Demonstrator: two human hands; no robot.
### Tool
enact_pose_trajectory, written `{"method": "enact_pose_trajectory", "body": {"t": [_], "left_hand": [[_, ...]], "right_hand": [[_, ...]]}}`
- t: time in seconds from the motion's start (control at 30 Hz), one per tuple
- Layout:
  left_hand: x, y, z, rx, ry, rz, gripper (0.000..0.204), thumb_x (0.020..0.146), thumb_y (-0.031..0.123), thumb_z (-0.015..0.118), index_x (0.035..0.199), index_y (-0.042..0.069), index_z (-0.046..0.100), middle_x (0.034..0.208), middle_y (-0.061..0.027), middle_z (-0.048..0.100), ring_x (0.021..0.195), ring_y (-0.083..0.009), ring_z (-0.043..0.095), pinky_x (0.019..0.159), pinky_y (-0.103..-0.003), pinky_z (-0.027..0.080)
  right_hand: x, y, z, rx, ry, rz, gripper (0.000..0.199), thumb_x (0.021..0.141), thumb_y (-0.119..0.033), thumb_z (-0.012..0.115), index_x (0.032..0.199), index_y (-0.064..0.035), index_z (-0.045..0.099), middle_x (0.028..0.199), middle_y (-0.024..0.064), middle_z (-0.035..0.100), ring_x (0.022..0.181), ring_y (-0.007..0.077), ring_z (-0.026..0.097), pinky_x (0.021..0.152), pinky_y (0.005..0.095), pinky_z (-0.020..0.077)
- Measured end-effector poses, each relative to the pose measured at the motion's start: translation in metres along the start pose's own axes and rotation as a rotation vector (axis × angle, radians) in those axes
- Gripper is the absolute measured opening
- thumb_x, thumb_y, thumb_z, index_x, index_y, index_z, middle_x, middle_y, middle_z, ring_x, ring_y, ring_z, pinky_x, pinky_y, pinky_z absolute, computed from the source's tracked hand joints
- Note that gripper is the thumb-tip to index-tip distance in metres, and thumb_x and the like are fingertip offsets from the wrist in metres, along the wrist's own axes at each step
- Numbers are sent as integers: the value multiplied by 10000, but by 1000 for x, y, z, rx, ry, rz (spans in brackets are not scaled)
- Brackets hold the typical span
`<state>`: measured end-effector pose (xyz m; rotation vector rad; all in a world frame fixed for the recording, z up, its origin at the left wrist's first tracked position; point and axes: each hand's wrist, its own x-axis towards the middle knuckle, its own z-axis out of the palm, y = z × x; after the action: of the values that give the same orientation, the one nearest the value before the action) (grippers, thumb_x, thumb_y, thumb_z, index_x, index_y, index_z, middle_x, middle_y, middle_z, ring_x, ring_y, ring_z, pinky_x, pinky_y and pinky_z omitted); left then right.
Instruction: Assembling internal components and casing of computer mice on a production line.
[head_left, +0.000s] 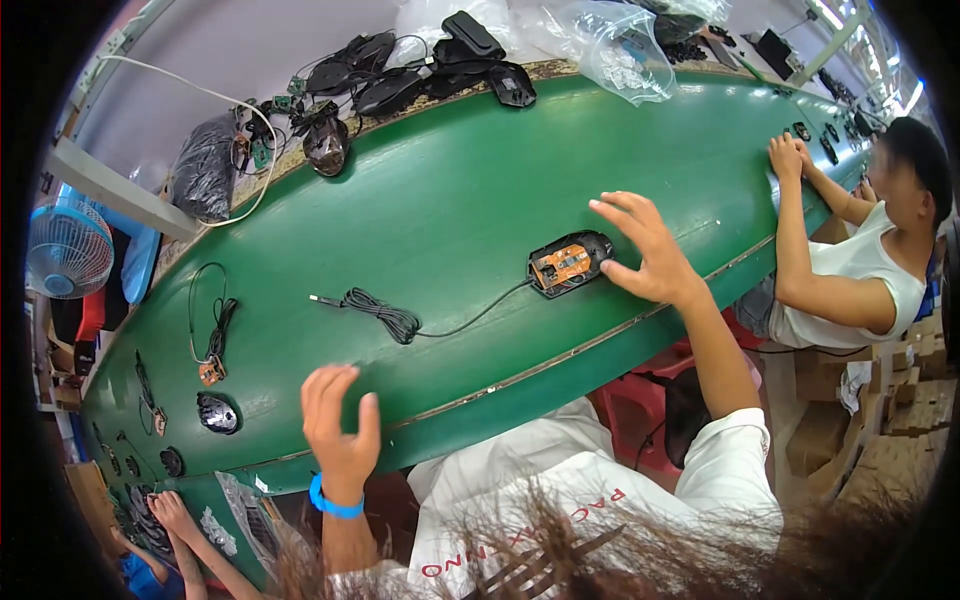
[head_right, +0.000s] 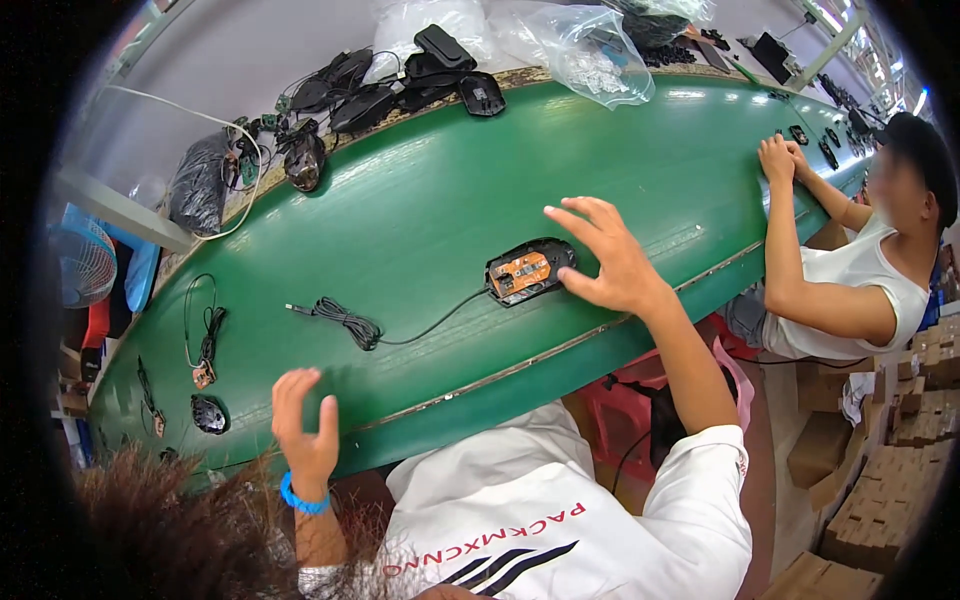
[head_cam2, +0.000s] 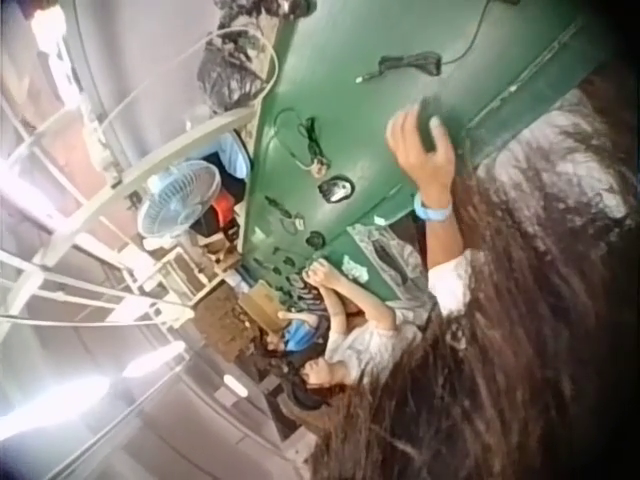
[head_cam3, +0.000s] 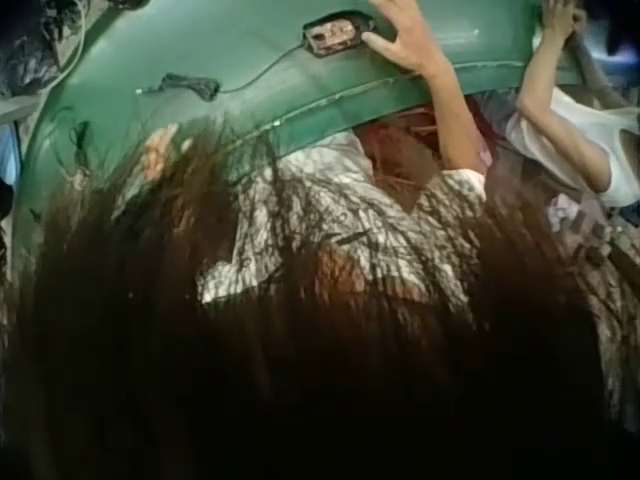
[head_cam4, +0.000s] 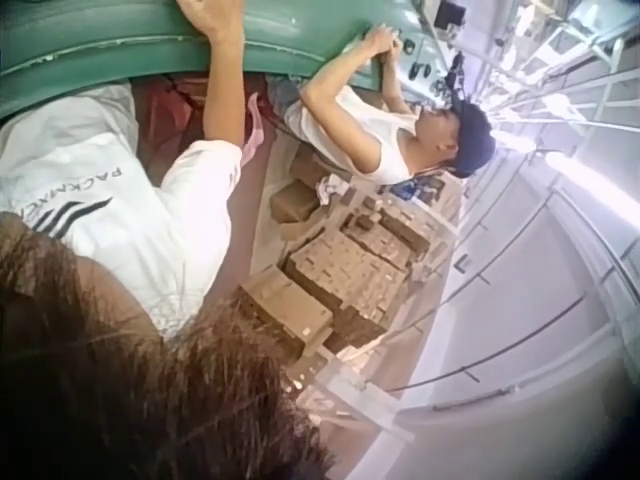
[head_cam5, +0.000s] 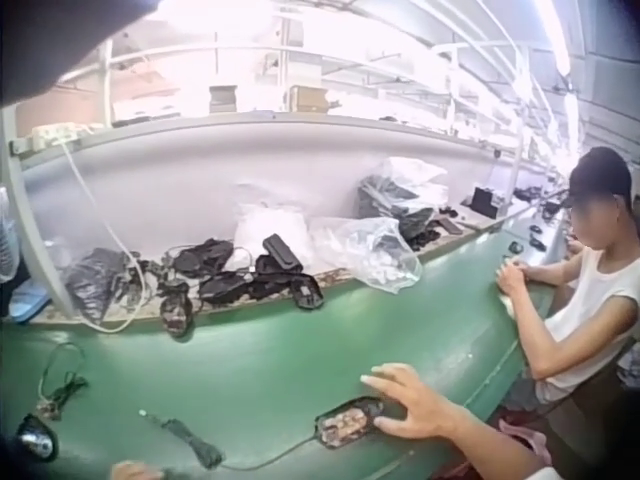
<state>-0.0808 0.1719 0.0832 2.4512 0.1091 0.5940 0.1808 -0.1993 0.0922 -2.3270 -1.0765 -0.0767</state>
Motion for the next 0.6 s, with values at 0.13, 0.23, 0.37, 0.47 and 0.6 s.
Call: {"method": "enact_pose_trajectory", "body": {"t": [0.13, 0.23, 0.37, 0.47, 0.6], "left_hand": [[-47, -13, -1, 219, 79, -181, 326, 790, 27, 700, 1113, 0, 664, 1214, -177, 641, 1187, -396, 568, 1033, -509, 439], [-62, -12, 11, 324, 97, -168, 328, 786, 36, 689, 1111, -4, 661, 1221, -183, 633, 1195, -395, 559, 1042, -520, 427], [-69, -10, 14, 370, 118, -184, 335, 774, 52, 684, 1104, -5, 660, 1205, -182, 634, 1175, -397, 564, 1043, -531, 419], [-67, -7, 17, 396, 124, -199, 335, 766, 52, 683, 1095, -1, 664, 1179, -176, 642, 1146, -398, 575, 1032, -527, 426], [-52, -4, 25, 391, 123, -223, 350, 767, 21, 677, 1117, 8, 663, 1119, -181, 657, 1103, -412, 597, 1003, -503, 461]], "right_hand": [[16, 40, -4, -82, 64, 33, 695, 774, -111, 702, 1447, -83, 533, 1436, 181, 521, 1350, 380, 464, 1160, 476, 368], [44, 87, -5, -140, 172, 49, 637, 789, -99, 683, 1413, -76, 560, 1389, 184, 559, 1311, 378, 502, 1141, 465, 391], [102, 157, -6, -240, 426, 36, 485, 809, -87, 649, 1292, -54, 621, 1250, 193, 627, 1209, 371, 568, 1074, 453, 443], [142, 203, -4, -440, 608, 37, 350, 830, -79, 612, 1174, -26, 651, 1149, 205, 656, 1144, 367, 593, 1004, 467, 478], [145, 265, 1, -662, 488, 177, 307, 868, -121, 582, 1151, -32, 661, 1122, 208, 638, 1091, 403, 586, 939, 485, 493]]}}
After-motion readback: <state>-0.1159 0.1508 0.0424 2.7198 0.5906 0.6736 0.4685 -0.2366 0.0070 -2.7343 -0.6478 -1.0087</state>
